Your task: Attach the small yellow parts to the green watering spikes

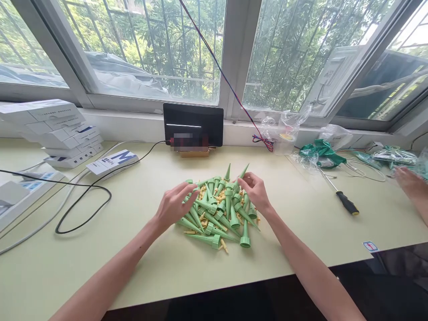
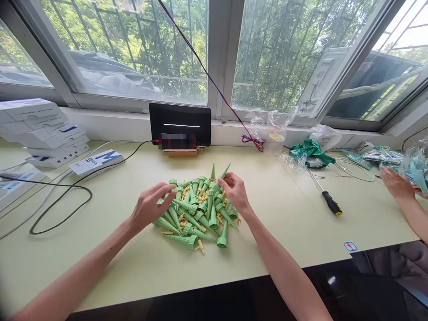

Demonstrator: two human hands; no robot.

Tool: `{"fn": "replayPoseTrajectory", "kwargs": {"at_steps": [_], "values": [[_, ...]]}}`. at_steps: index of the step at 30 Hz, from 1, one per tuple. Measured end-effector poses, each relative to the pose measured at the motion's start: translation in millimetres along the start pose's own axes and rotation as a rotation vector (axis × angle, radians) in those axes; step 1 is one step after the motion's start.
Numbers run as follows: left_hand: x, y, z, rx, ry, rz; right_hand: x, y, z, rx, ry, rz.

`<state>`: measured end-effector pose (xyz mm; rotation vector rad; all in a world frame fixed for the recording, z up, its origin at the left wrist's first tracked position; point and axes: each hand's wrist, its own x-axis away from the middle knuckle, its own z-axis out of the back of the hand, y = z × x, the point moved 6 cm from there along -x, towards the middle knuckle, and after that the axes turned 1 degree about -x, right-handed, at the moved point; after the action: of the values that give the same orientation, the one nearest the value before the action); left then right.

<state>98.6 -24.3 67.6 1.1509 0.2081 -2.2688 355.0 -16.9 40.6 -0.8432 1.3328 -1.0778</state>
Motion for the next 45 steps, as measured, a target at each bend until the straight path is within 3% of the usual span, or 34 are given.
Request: {"fn": "replayPoseTrajectory", "kwargs": {"at_steps": [4, 10, 18, 28, 45], "values": [[-1, 38, -3.4, -0.03, 0.013, -0.254, 16, -11, -33, -0.197, -0.192, -0.095], [8, 62, -15.8, 0.012, -0.1, -0.319, 31, -13, -54, -0.306, -0.288, -0.163], [9, 60, -15.9, 0.105, -0.045, -0.232, 32, -14, -60, -0.359, -0.35, -0.122], [14, 53, -18.8, 0.249, -0.048, -0.013, 32, -15, -57, -0.404, -0.31, -0.138], [12, 46, -15.0, 0.24, -0.04, -0.044, 35, -14, -57, -0.376, -0.33, -0.152]]}}
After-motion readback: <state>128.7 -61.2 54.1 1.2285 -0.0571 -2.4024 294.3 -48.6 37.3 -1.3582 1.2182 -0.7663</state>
